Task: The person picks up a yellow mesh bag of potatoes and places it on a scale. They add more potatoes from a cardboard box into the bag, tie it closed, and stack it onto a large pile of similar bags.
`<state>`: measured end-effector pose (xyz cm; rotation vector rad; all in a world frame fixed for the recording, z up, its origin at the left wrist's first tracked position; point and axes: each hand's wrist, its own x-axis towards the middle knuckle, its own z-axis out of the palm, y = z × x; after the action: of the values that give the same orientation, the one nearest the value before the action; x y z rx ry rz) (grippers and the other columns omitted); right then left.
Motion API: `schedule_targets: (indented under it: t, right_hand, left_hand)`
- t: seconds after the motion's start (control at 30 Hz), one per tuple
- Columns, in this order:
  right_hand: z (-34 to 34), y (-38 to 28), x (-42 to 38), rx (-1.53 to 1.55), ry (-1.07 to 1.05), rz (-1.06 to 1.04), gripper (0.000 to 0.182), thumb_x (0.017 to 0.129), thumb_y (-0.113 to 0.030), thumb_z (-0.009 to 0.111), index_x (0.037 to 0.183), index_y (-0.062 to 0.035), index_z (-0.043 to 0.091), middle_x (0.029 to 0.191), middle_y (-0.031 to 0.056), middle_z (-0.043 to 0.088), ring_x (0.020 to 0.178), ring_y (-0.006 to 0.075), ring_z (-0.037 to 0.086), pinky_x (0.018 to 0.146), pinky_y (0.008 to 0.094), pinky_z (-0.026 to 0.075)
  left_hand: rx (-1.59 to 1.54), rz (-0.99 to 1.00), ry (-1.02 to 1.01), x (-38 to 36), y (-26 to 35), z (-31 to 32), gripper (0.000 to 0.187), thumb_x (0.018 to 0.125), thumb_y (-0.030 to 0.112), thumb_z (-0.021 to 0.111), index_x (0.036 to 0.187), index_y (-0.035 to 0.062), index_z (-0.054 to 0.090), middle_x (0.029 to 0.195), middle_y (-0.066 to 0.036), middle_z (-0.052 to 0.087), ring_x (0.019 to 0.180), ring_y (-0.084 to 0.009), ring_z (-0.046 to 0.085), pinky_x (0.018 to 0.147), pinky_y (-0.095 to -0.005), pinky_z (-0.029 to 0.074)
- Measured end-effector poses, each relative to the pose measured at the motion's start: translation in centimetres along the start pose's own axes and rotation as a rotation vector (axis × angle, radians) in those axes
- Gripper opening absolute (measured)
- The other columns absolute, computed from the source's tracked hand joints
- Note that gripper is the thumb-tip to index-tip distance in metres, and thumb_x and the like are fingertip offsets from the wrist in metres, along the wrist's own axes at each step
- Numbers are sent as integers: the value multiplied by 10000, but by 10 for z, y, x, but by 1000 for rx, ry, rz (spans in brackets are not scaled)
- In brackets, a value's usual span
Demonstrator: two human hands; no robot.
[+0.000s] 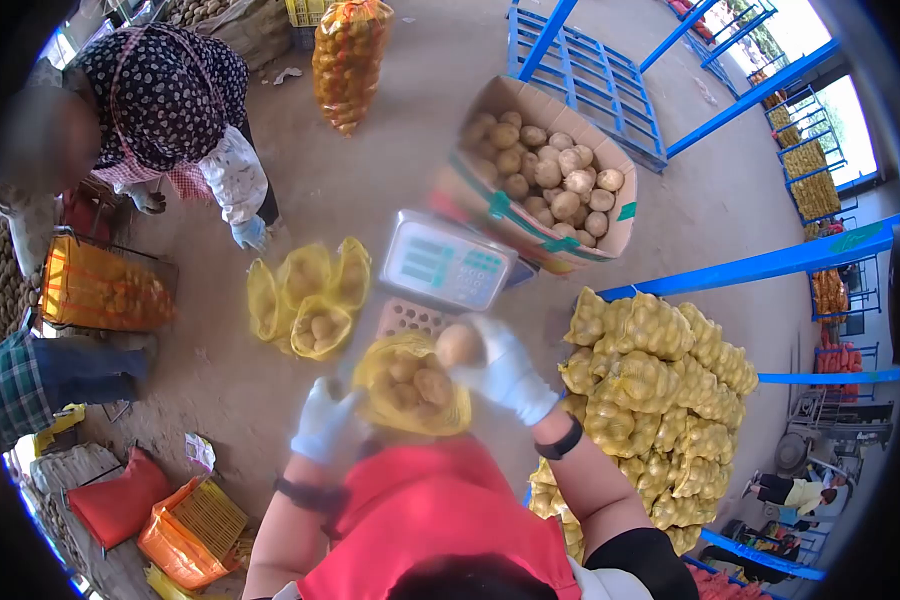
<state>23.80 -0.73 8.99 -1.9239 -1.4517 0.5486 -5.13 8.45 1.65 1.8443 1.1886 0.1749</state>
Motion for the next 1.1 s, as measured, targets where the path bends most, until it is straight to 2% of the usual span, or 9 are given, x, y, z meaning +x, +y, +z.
schedule_targets:
  t: [0.1, 0.2, 0.33, 0.37, 0.53, 0.7, 0.77, 0.9, 1.1]
  right_hand:
    - [-70, 15, 47, 648, 316, 226, 556, 765, -174, 750, 1223, 9, 493, 1068, 157, 598, 947, 232, 596, 815, 345, 495]
    - [-80, 42, 58, 196, 448, 382, 375, 839, -156, 675, 1144, 21, 547, 933, 119, 649, 810, 160, 600, 755, 304, 494]
    - [35, -23, 23, 123, -624, 170, 315, 850, -236, 611, 1040, 15, 619, 993, 201, 633, 949, 320, 617, 835, 384, 482]
    - [120, 7, -7, -444, -227, -107, 276, 831, -243, 580, 962, -10, 647, 979, 194, 628, 945, 332, 604, 831, 401, 473]
    - [168, 51, 20, -612, -394, 55, 351, 773, -348, 623, 955, -48, 623, 913, 159, 630, 877, 306, 603, 786, 409, 464]
    - [69, 13, 31, -59, -347, 216, 483, 730, -325, 697, 1065, 12, 614, 981, 205, 645, 943, 326, 622, 834, 401, 480]
    - [26, 19, 33, 86, -304, 212, 528, 761, -310, 692, 1154, 23, 580, 1061, 229, 635, 1000, 338, 620, 876, 383, 478]
    - [-72, 51, 75, 655, 29, 298, 484, 848, -160, 659, 1261, 32, 493, 1152, 78, 568, 1024, 145, 550, 866, 270, 475]
    - [-135, 201, 161, -166, 42, 605, 622, 771, -358, 719, 1255, -12, 536, 1234, 200, 571, 1114, 288, 567, 900, 352, 455]
  left_hand:
    - [13, 69, 121, 14, -14, 6, 622, 769, 387, 741, 1142, -61, 524, 935, -129, 634, 821, -187, 610, 731, -304, 501]
    - [25, 79, 79, 29, -5, 4, 632, 776, 394, 733, 1144, -73, 521, 962, -135, 636, 847, -195, 613, 742, -317, 503]
    - [86, -115, -13, 45, 1, 16, 390, 794, 301, 681, 987, -30, 608, 863, -162, 659, 767, -248, 632, 700, -342, 495]
    - [69, -264, -67, 49, 6, 19, 340, 793, 280, 671, 948, -20, 622, 837, -169, 661, 748, -262, 634, 691, -348, 492]
    - [-55, -188, -13, 45, 6, 28, 288, 791, 259, 659, 888, -10, 627, 797, -176, 652, 704, -273, 619, 664, -353, 482]
    - [-132, -296, 33, 40, 28, 13, 343, 771, 185, 630, 1087, 53, 605, 1027, -196, 606, 923, -357, 594, 779, -420, 479]
    - [-13, 44, 75, 31, 14, 4, 380, 748, 176, 662, 1097, 42, 589, 1037, -183, 575, 888, -307, 582, 768, -376, 487]
    - [-67, 25, 235, 29, 18, 1, 328, 835, 260, 694, 992, -12, 603, 859, -73, 656, 744, -132, 600, 698, -282, 492]
    - [-58, -14, 266, 17, 32, -4, 300, 849, 242, 686, 993, -7, 603, 856, -56, 650, 740, -110, 581, 691, -264, 484]
